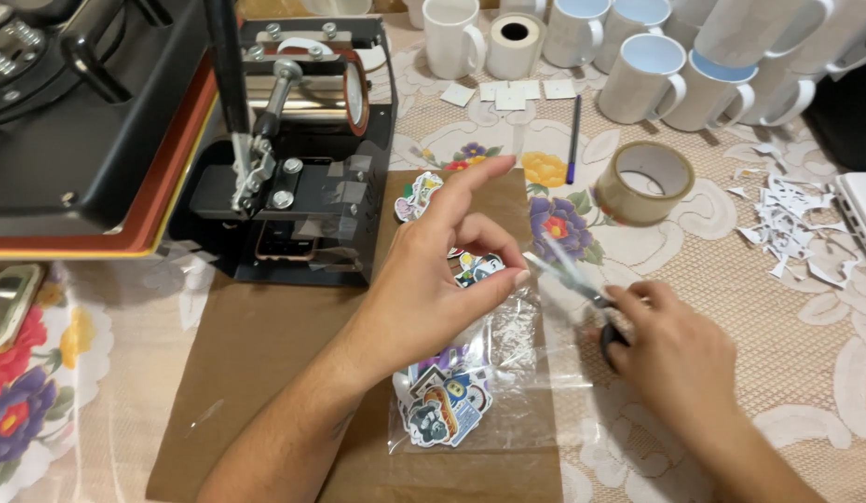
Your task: The person is preparing stickers for application by cutting small pieces of adhesive tape and sticking them onto the back of each sticker.
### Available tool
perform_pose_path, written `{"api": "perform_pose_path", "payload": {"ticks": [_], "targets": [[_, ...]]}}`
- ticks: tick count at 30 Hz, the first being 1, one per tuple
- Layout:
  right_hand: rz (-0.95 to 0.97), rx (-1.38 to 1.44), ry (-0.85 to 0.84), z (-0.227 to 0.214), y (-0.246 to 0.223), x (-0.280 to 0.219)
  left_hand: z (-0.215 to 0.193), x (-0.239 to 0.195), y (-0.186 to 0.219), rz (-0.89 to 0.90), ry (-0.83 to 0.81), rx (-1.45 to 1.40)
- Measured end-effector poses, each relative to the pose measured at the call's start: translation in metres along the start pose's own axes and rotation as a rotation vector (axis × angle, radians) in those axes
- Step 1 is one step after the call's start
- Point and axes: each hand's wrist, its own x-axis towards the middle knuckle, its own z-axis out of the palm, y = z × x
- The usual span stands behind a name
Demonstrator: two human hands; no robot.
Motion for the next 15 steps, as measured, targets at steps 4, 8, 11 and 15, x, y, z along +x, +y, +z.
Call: {"api": "perform_pose_path", "payload": {"ticks": [4, 8, 11, 15], "targets": [[0.124, 0.125, -0.270, -0.011, 0.017, 0.025, -0.006, -0.016, 0.001, -0.012, 0.065, 0.010], [0.172, 0.365, -0.386, -0.020, 0.027, 0.035, -0.003, -0.045, -0.028, -0.006, 0.201, -0.008], [-0.032, 0.340, -0.221, -0.022, 0.010, 0.031, -0.002, -0.071, -0.054, 0.039, 0.340, 0.050], [-0.627, 0.611, 0.025, -0.013, -0.052, 0.050, -0.002, -0.089, -0.068, 0.086, 0.525, 0.157]]}}
